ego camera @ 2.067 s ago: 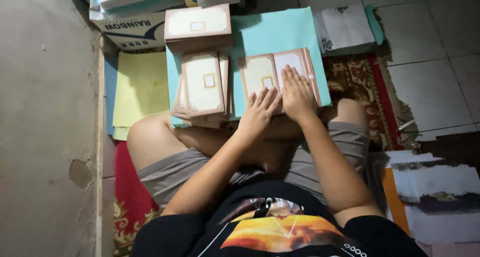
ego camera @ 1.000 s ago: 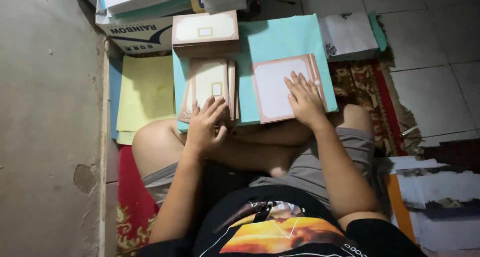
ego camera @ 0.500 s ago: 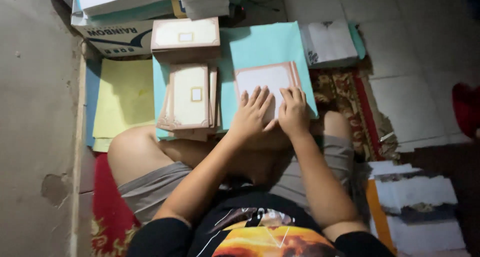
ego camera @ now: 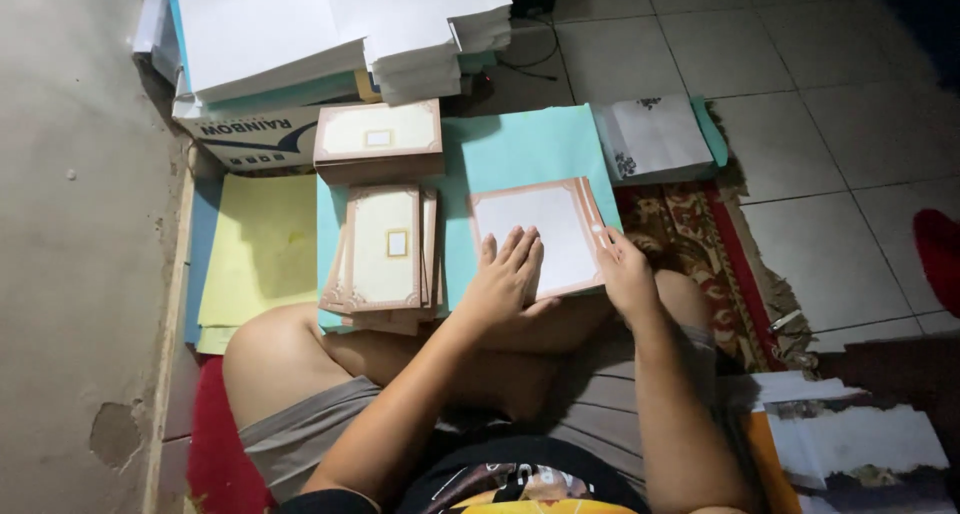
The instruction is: The person is flipping through a stack of cards, turning each one over and smoothing it down with their hands.
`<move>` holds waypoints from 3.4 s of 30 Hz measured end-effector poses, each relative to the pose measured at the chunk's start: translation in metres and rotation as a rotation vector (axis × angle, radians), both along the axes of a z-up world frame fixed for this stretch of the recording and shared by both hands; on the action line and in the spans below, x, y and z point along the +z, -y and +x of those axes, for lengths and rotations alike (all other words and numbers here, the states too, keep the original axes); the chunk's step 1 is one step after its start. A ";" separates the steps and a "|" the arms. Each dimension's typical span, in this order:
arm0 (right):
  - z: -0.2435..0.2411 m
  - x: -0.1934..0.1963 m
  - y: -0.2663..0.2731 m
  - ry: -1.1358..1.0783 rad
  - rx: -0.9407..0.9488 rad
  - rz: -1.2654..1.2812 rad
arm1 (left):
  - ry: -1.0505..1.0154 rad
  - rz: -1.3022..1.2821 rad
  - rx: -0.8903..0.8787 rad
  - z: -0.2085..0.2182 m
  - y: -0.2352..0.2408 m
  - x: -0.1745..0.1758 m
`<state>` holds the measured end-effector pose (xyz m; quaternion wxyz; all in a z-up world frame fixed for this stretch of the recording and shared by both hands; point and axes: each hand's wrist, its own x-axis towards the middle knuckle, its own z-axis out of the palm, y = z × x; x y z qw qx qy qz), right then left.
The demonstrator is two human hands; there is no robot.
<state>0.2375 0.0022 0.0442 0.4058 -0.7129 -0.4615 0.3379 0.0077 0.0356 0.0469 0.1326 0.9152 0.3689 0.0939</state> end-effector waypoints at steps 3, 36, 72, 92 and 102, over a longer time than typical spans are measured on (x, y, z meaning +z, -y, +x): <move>-0.019 0.025 0.011 0.074 -0.047 0.047 | 0.064 -0.043 0.012 -0.003 -0.002 0.005; -0.060 0.011 0.019 0.281 0.459 0.449 | 0.473 -0.369 0.093 -0.014 -0.015 0.002; -0.055 -0.061 -0.075 0.949 0.549 0.246 | 0.083 0.157 0.386 0.013 -0.031 -0.047; -0.058 -0.049 -0.050 0.983 0.614 0.192 | 0.198 0.252 0.507 0.016 -0.030 -0.058; -0.061 -0.058 -0.102 1.008 0.593 0.225 | 0.186 0.292 0.520 0.018 -0.033 -0.059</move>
